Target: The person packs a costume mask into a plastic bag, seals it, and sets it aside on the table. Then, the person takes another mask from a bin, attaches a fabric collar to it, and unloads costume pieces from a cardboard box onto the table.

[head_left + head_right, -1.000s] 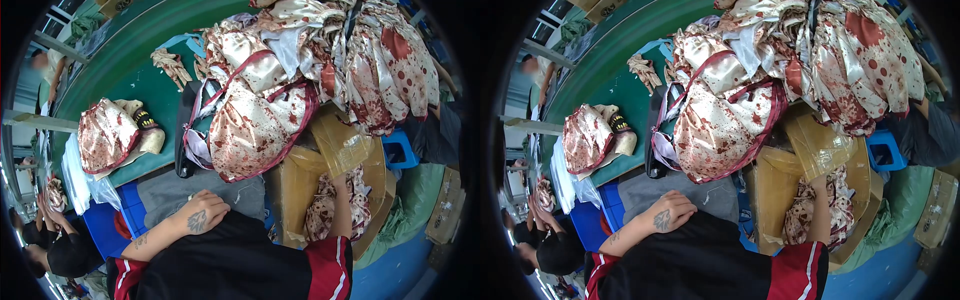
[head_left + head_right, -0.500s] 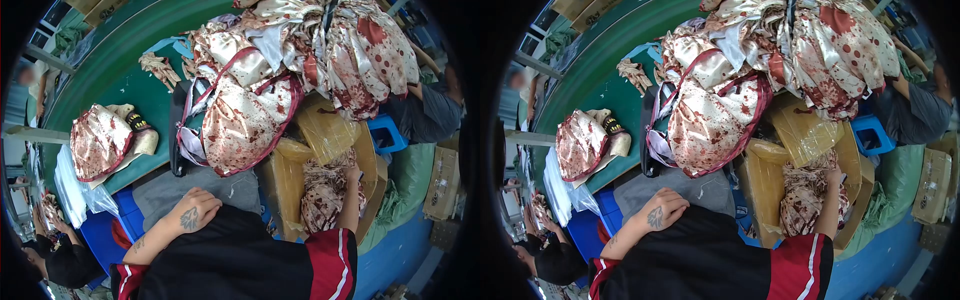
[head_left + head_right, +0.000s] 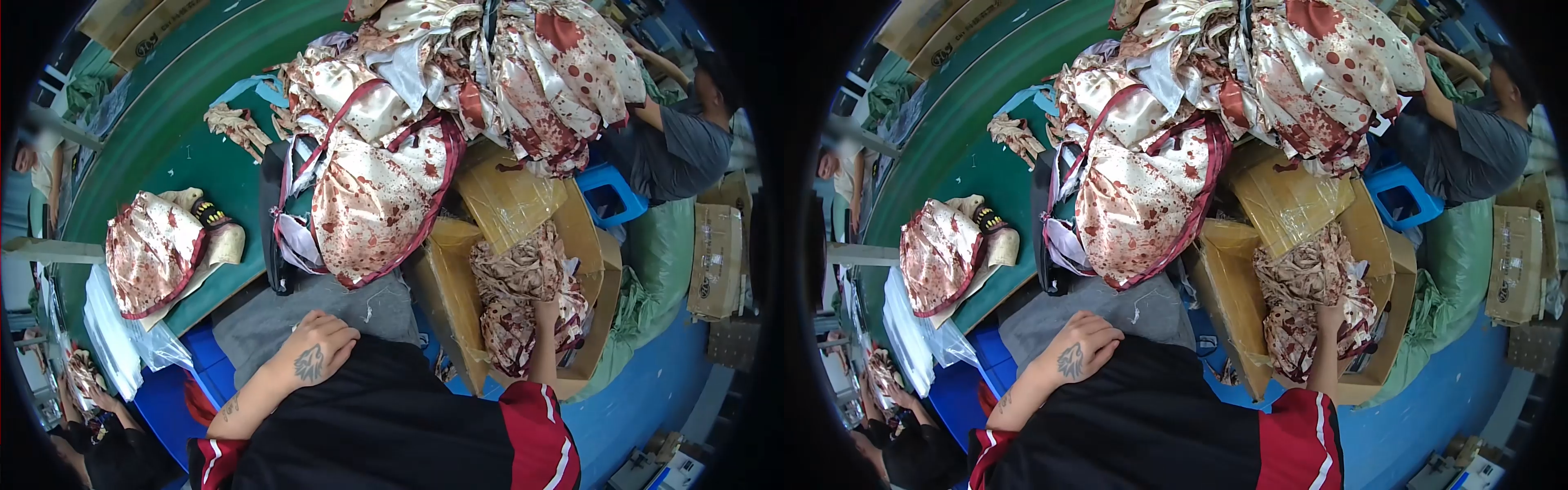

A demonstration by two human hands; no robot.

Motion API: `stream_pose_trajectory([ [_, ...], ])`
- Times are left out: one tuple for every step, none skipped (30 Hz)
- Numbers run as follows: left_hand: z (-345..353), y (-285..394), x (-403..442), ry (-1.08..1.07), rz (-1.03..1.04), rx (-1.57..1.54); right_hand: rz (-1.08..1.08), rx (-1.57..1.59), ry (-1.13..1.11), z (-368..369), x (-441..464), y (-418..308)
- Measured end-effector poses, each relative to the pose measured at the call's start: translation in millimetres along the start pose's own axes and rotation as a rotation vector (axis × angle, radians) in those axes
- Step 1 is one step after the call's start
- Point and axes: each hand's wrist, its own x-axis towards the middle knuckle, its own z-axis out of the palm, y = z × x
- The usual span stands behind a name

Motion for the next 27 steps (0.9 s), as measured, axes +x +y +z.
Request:
stream_pose_trajectory([
  [0.9, -0.9, -1.4, 0.008, 0.009, 0.002, -0.001, -0.084, 0.01, 4.8, 1.0, 3.8],
  [2.3, -2.4, -2.4, 0.021, 0.015, 0.004, -0.006, -0.169, 0.019, 10.6, 4.5, 5.0],
  [3.7, -3.5, -3.8, 0.035, 0.018, 0.005, -0.014, -0.255, 0.026, 14.6, 6.2, 0.2],
  [3.9, -4.1, -5.7, 0.047, 0.02, 0.006, -0.02, -0.342, 0.031, 17.8, 6.2, -2.8],
  [3.4, -4.4, -7.5, 0.047, 0.018, 0.007, -0.106, -0.44, 0.051, 18.8, 7.1, -5.1],
  [3.0, -4.3, -9.0, 0.034, 0.01, -0.002, -0.193, -0.539, 0.072, 12.6, 3.0, -19.9],
  [2.5, -4.2, -10.2, 0.021, 0.003, -0.011, -0.194, -0.54, 0.07, 1.1, -0.1, -41.0],
  [2.0, -4.3, -10.8, 0.01, -0.003, -0.02, -0.174, -0.592, -0.032, -12.8, -1.8, -66.2],
  [1.6, -4.7, -11.2, 0.0, -0.009, -0.027, -0.156, -0.642, -0.134, -18.5, -1.9, -80.0],
  [1.9, -4.8, -11.8, 0.005, -0.013, -0.025, -0.237, -0.521, -0.181, -11.4, 33.2, -50.9],
  [2.6, -4.9, -12.5, 0.018, -0.011, -0.018, -0.319, -0.398, -0.23, -2.3, 69.7, -21.6],
  [2.9, -5.2, -12.9, 0.03, -0.011, -0.009, -0.328, -0.396, -0.234, -3.7, 72.2, -33.0],
  [2.8, -5.5, -13.5, 0.041, -0.011, 0.0, -0.358, -0.124, -0.172, -9.3, 75.3, -51.0],
  [2.3, -5.5, -14.4, 0.048, -0.009, 0.007, -0.379, 0.147, -0.109, -8.9, 77.0, -67.4],
  [1.7, -5.3, -14.8, 0.048, -0.012, 0.007, -0.445, 0.099, -0.123, 2.5, 79.6, -82.0],
  [1.1, -4.7, -14.7, 0.034, -0.02, -0.001, -0.508, 0.048, -0.135, 15.9, 78.3, -90.7],
  [0.8, -3.9, -14.1, 0.021, -0.027, -0.01, -0.507, 0.044, -0.135, 38.0, 71.2, -90.0],
  [0.4, -3.6, -13.1, 0.01, -0.033, -0.019, -0.374, -0.14, -0.16, 68.7, 67.7, -85.5],
  [0.1, -3.6, -11.9, 0.004, -0.041, -0.026, -0.311, -0.231, -0.168, 77.4, 67.7, -89.9],
  [-0.5, -4.3, -11.3, 0.01, -0.044, -0.026, -0.249, -0.324, -0.182, 85.6, 66.9, -95.2],
  [-1.3, -4.8, -11.9, 0.012, -0.051, -0.032, -0.251, -0.3, -0.212, 84.9, 64.3, -102.6],
  [-2.0, -5.1, -13.0, 0.012, -0.057, -0.039, -0.251, -0.276, -0.242, 82.6, 61.5, -108.8],
  [-2.4, -5.6, -13.8, 0.011, -0.06, -0.046, -0.248, -0.252, -0.269, 78.3, 58.6, -113.5],
  [-2.3, -5.8, -14.2, 0.011, -0.06, -0.054, -0.244, -0.228, -0.294, 72.8, 57.8, -115.2],
  [-2.4, -6.4, -14.3, 0.013, -0.057, -0.056, -0.201, -0.162, -0.331, 63.1, 58.3, -116.3],
  [-3.0, -7.6, -14.3, 0.013, -0.053, -0.047, -0.159, -0.093, -0.367, 52.0, 58.9, -117.8],
  [-3.3, -8.6, -15.1, 0.013, -0.05, -0.038, -0.064, 0.142, -0.431, 50.7, 79.6, -94.3],
])
